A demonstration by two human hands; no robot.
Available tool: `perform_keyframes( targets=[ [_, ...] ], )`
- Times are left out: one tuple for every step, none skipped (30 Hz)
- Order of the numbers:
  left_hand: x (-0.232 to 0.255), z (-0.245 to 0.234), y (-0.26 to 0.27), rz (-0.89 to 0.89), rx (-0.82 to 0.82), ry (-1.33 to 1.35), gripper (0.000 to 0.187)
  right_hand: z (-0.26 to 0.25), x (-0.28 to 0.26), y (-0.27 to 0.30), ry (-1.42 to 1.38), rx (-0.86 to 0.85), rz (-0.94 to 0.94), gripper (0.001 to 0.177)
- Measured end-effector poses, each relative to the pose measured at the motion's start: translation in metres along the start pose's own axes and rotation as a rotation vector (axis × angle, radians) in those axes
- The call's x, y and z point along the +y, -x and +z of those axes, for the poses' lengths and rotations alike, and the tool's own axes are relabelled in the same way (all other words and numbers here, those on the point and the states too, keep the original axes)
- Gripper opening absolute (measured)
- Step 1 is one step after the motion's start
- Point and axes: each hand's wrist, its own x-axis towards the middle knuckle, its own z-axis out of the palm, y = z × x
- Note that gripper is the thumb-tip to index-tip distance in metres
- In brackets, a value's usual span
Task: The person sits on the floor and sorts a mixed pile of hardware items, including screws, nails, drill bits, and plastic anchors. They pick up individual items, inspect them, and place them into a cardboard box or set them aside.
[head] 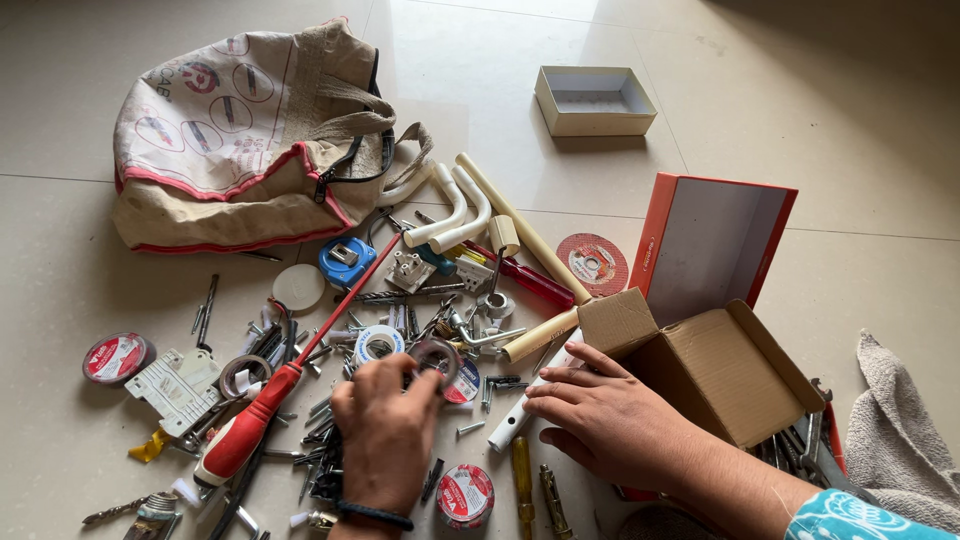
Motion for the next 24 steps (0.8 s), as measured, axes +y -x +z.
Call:
perform_keyframes(
  targets=[
    [-0.003,-0.001,-0.001,-0.017,0.050,-0.014,0.027,0.000,0.000,0.000,-0.006,-0.002,0.003,0.042],
    [-0.008,-0.002,-0.003,-0.057,0.072,-0.025,0.028,0.000,0.000,0.000,-0.011,-0.003,0.005,0.042],
    [-0.015,-0.005,-0.005,-0.097,0.095,-0.036,0.029,0.000,0.001,0.000,-0.016,-0.005,0.008,0.042],
    [-0.020,-0.007,-0.006,-0.138,0.118,-0.046,0.030,0.000,0.001,0.000,-0.019,-0.002,0.011,0.041],
    [-0.025,-0.010,-0.006,-0.175,0.113,-0.067,0.029,0.000,0.000,0.000,-0.022,0.002,0.014,0.041],
    [-0.029,-0.013,-0.007,-0.213,0.108,-0.088,0.028,0.000,0.000,0.000,-0.025,0.005,0.016,0.040],
    [-0.033,-0.015,-0.007,-0.251,0.103,-0.109,0.026,0.000,0.000,0.000,-0.025,0.006,0.017,0.040],
    [-0.034,-0.017,-0.008,-0.263,0.109,-0.125,0.028,-0.001,0.000,0.000,-0.025,0.007,0.018,0.041],
    [-0.035,-0.019,-0.008,-0.274,0.115,-0.142,0.029,-0.001,0.000,0.000,-0.026,0.008,0.017,0.041],
    [-0.035,-0.022,-0.008,-0.286,0.121,-0.159,0.030,-0.001,-0.001,0.000,-0.023,0.016,0.015,0.039],
    [-0.033,-0.024,-0.008,-0.301,0.057,-0.142,0.028,-0.001,-0.001,0.000,-0.020,0.024,0.013,0.038],
    [-0.030,-0.026,-0.008,-0.317,-0.006,-0.126,0.026,-0.001,-0.001,-0.001,-0.016,0.033,0.011,0.037],
    [-0.025,-0.029,-0.008,-0.332,-0.070,-0.107,0.025,-0.001,-0.001,-0.001,-0.019,0.023,0.017,0.038],
    [-0.020,-0.032,-0.007,-0.329,-0.106,-0.095,0.023,-0.001,-0.002,-0.001,-0.022,0.014,0.023,0.040],
    [-0.015,-0.035,-0.006,-0.325,-0.141,-0.083,0.022,-0.002,-0.002,-0.001,-0.025,0.005,0.029,0.042],
    [-0.012,-0.040,-0.006,-0.322,-0.176,-0.070,0.021,-0.002,-0.002,-0.001,-0.025,0.007,0.028,0.042],
    [-0.012,-0.044,-0.007,-0.345,-0.240,-0.085,0.022,-0.002,-0.002,0.000,-0.024,0.008,0.027,0.042],
    [-0.013,-0.048,-0.008,-0.369,-0.304,-0.101,0.024,-0.002,-0.002,0.000,-0.024,0.009,0.027,0.042],
    [-0.015,-0.052,-0.009,-0.395,-0.368,-0.118,0.025,-0.002,-0.002,0.000,-0.021,0.004,0.030,0.042],
    [-0.018,-0.056,-0.009,-0.406,-0.361,-0.112,0.026,-0.002,-0.002,0.000,-0.017,-0.001,0.034,0.041],
    [-0.022,-0.060,-0.008,-0.417,-0.354,-0.108,0.027,-0.002,-0.002,0.000,-0.014,-0.005,0.037,0.041],
    [-0.025,-0.062,-0.008,-0.429,-0.347,-0.104,0.028,-0.002,-0.003,0.000,-0.017,-0.004,0.037,0.041],
    [-0.027,-0.063,-0.006,-0.439,-0.331,-0.110,0.026,-0.002,-0.002,0.000,-0.019,-0.003,0.036,0.041],
    [-0.029,-0.063,-0.006,-0.450,-0.316,-0.117,0.024,-0.003,-0.003,0.000,-0.021,-0.001,0.035,0.040]
  ],
)
